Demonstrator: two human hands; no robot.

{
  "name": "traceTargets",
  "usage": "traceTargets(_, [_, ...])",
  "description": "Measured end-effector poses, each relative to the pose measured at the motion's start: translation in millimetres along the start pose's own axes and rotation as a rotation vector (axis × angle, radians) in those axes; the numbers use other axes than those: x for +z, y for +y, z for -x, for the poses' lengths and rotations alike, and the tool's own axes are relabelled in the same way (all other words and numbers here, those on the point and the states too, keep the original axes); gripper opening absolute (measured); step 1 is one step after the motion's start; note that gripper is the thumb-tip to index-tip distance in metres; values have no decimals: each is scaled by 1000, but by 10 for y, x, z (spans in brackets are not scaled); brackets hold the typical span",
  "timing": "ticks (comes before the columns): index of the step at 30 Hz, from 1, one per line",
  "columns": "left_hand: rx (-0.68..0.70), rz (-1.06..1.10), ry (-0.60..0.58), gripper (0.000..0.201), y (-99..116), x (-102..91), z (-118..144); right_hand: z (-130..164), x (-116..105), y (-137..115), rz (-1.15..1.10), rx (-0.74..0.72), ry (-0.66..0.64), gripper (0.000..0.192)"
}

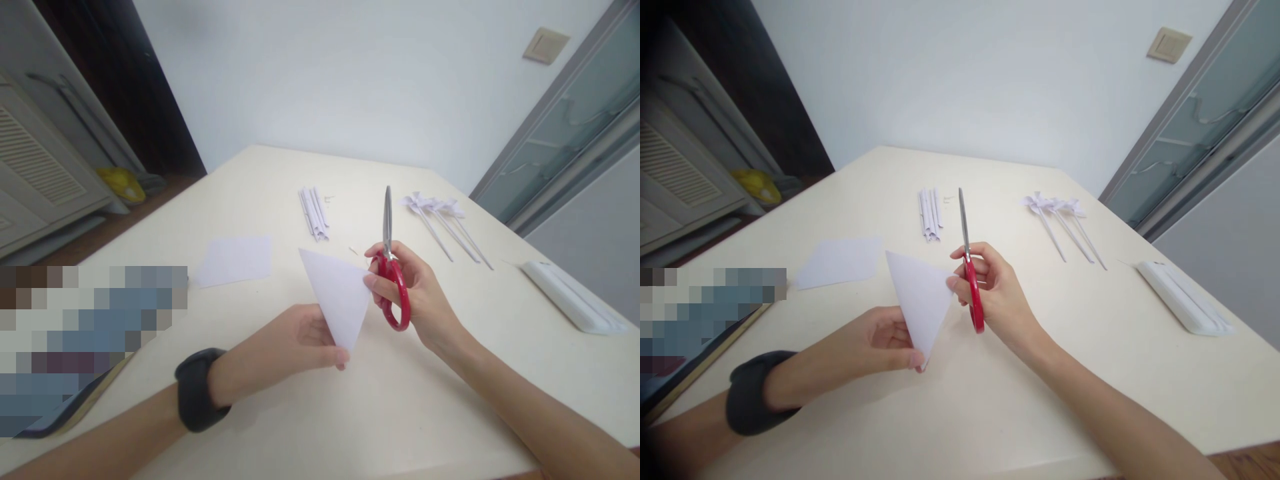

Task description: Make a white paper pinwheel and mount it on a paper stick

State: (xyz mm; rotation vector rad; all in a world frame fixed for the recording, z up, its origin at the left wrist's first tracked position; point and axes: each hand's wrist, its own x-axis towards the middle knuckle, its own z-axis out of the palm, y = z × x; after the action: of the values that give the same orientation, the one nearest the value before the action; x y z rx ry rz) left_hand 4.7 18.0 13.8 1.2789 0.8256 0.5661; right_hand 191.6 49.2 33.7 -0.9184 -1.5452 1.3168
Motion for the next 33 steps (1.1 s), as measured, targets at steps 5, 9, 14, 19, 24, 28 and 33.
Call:
traceTargets(5, [38,31,252,23,62,2,0,-3,30,16,-23,39,-96,22])
traceTargets(9, [93,57,356,31,98,-4,10,10,44,10,-47,70,-130,23])
traceTargets(14, [111,49,381,33,97,-40,9,3,12,15,-33,72,-98,23])
traceTargets(19, [68,6,338,37,87,-50,22,-7,20,20,-26,53,-98,22])
traceTargets(24, [25,-110,393,38,122,-15,53,23,58,1,-29,44,-118,23])
traceTargets(28, [-58,-201,296,29,141,-8,86,50,73,-24,-3,22,-111,22])
traceTargets(33, [-53,-208,347,17,95,3,102,41,53,-50,-25,55,-111,22])
